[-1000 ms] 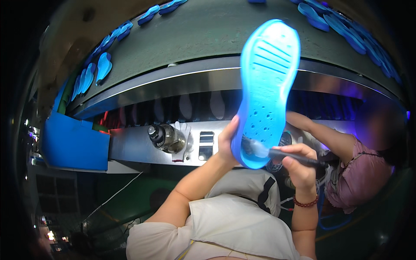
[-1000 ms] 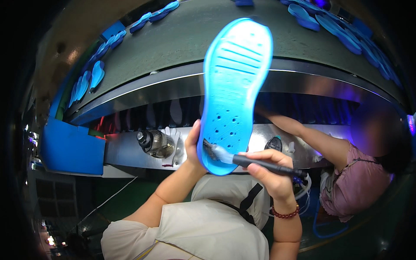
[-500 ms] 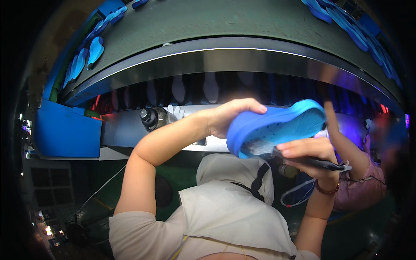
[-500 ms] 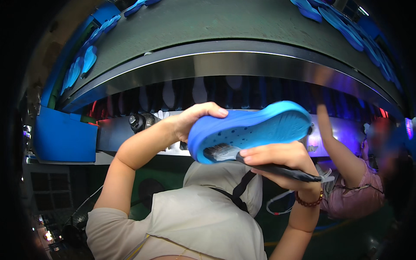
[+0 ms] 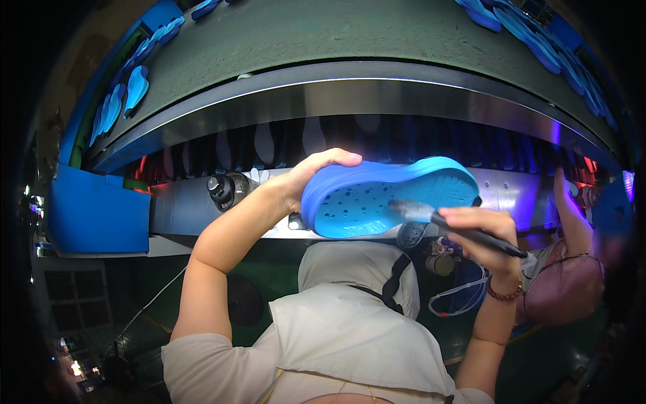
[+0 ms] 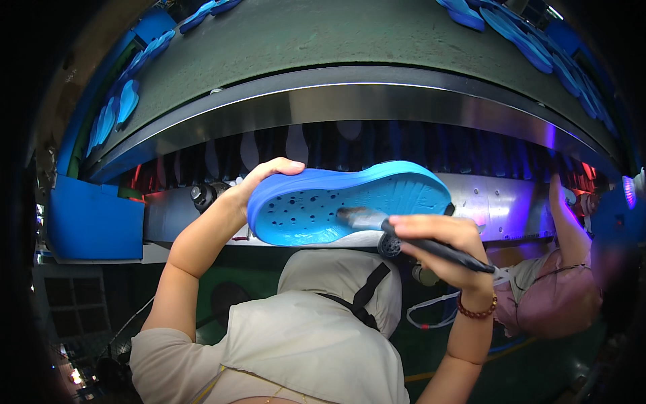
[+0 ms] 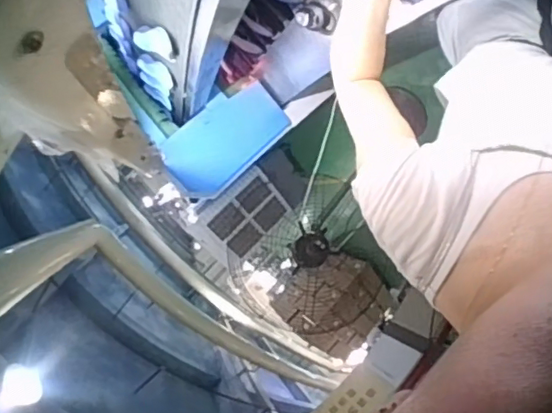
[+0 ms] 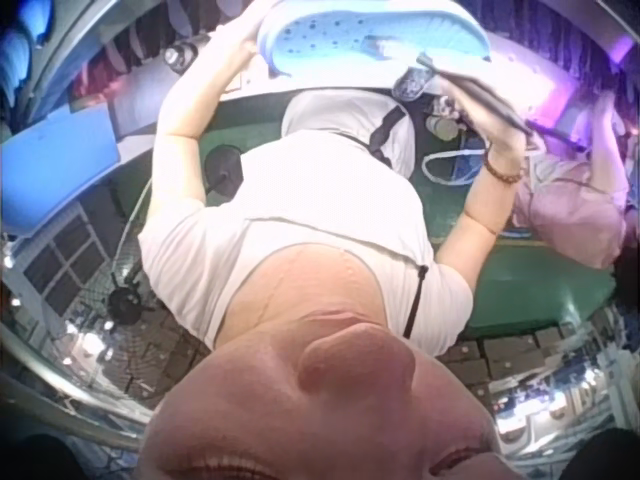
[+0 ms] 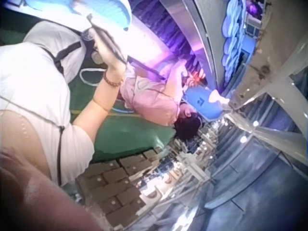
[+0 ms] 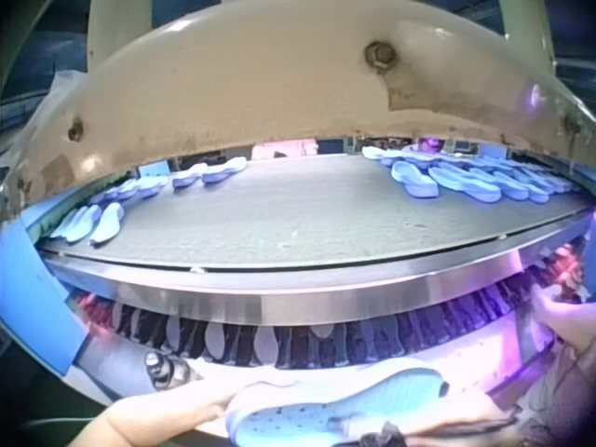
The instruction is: The person applies adhesive to shoe soles using a brush tool, turning each sole over to coat its surfaces, and places the shoe soles onto an upper conveyor belt.
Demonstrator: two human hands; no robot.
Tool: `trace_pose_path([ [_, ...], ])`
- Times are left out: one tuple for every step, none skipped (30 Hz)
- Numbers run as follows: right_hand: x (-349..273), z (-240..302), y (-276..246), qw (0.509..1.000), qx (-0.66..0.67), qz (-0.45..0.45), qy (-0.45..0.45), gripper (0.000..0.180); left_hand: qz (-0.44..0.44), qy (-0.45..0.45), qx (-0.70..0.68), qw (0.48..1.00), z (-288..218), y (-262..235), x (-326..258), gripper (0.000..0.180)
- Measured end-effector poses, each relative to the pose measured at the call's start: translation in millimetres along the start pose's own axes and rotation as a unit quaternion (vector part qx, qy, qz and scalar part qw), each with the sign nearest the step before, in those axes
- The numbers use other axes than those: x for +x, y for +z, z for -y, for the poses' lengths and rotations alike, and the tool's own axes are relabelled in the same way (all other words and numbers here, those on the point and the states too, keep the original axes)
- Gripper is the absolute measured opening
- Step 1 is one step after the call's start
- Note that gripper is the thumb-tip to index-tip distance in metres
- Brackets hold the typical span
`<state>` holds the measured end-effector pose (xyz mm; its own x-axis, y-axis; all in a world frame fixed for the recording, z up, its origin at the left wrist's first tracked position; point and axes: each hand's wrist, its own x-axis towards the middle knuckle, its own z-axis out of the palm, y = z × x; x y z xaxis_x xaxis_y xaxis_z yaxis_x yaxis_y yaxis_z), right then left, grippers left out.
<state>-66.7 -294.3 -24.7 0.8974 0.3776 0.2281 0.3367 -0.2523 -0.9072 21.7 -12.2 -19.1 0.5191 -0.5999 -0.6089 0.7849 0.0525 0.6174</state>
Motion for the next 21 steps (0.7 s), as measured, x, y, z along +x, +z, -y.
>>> trace_pose_path([
  [0.1, -7.5, 1.3, 0.999, -0.004, 0.010, -0.038, 0.021, -0.045, 0.019, 0.033, 0.998, -3.4, 5.5, -4.1, 0.046],
  [-1.9, -15.0, 3.7, 0.997, -0.006, 0.018, -0.074, 0.022, -0.043, 0.021, 0.034, 0.998, -3.7, 3.7, -3.7, 0.046],
  [-4.9, -9.5, 4.0, 0.996, -0.016, 0.035, -0.085, 0.023, -0.011, 0.042, 0.039, 0.998, -4.6, -1.3, -4.2, 0.046],
  [-8.2, -0.1, 5.9, 0.994, -0.023, 0.056, -0.094, 0.023, 0.017, 0.062, 0.041, 0.997, -4.3, -8.7, -7.9, 0.047],
  [-9.3, 10.3, 3.4, 0.991, -0.058, 0.072, -0.095, 0.025, 0.044, 0.042, -0.027, 0.998, -7.8, -15.4, -11.5, 0.049],
  [-9.9, 16.1, 6.1, 0.992, -0.041, 0.042, -0.116, 0.027, 0.266, -0.015, -0.217, 0.939, -4.1, -34.2, -2.8, 0.056],
  [-8.4, 22.4, 5.5, 0.994, -0.027, 0.001, -0.109, 0.027, 0.149, 0.100, -0.131, 0.975, 11.6, -32.7, 7.2, 0.060],
  [-7.6, 26.6, 4.6, 0.994, -0.015, -0.043, -0.101, 0.027, 0.031, 0.212, -0.039, 0.976, 31.0, -21.3, 20.6, 0.064],
  [-2.3, 19.3, 9.9, 0.991, -0.027, -0.076, -0.107, 0.024, 0.094, 0.237, -0.173, 0.951, 44.4, -12.5, 37.6, 0.072],
  [5.8, 7.1, 19.1, 0.992, -0.008, -0.090, -0.094, 0.021, 0.149, 0.260, -0.302, 0.905, 53.5, -4.2, 48.9, 0.080],
  [10.7, -3.2, 24.1, 0.992, 0.010, -0.111, -0.051, 0.020, 0.185, 0.250, -0.277, 0.909, 57.7, 2.9, 56.6, 0.086],
  [18.3, -11.2, 30.2, 0.991, 0.037, -0.125, -0.011, 0.019, 0.211, 0.246, -0.252, 0.912, 62.0, 6.9, 56.5, 0.092],
  [26.9, -16.7, 35.0, 0.990, 0.046, -0.133, -0.010, 0.019, 0.168, 0.223, -0.274, 0.920, 64.8, 15.5, 56.8, 0.100],
  [33.1, -19.0, 40.9, 0.988, 0.056, -0.142, -0.009, 0.019, 0.151, 0.220, -0.291, 0.919, 66.4, 21.8, 54.4, 0.097],
  [35.2, -19.7, 46.5, 0.990, -0.007, -0.130, -0.061, 0.018, 0.149, 0.226, -0.292, 0.917, 65.8, 20.0, 56.1, 0.096],
  [34.0, -13.3, 52.8, 0.979, -0.067, -0.137, -0.134, 0.016, 0.147, 0.232, -0.293, 0.916, 63.8, 19.0, 55.8, 0.095],
  [23.6, -7.0, 56.1, 0.974, -0.112, -0.100, -0.172, 0.016, 0.102, 0.246, -0.275, 0.924, 61.5, 19.2, 51.4, 0.093],
  [13.3, 0.2, 58.7, 0.963, -0.157, -0.065, -0.209, 0.016, 0.057, 0.258, -0.255, 0.930, 56.1, 19.1, 46.8, 0.092],
  [5.9, 13.0, 58.3, 0.968, -0.151, -0.023, -0.200, 0.017, 0.071, 0.273, -0.278, 0.918, 55.4, 11.1, 48.7, 0.091],
  [3.1, 26.5, 54.9, 0.971, -0.145, 0.019, -0.191, 0.017, 0.069, 0.273, -0.277, 0.919, 53.2, 7.9, 49.3, 0.091],
  [5.3, 34.5, 44.6, 0.978, -0.120, 0.044, -0.166, 0.016, 0.087, 0.275, -0.275, 0.917, 53.0, 9.5, 48.2, 0.091],
])
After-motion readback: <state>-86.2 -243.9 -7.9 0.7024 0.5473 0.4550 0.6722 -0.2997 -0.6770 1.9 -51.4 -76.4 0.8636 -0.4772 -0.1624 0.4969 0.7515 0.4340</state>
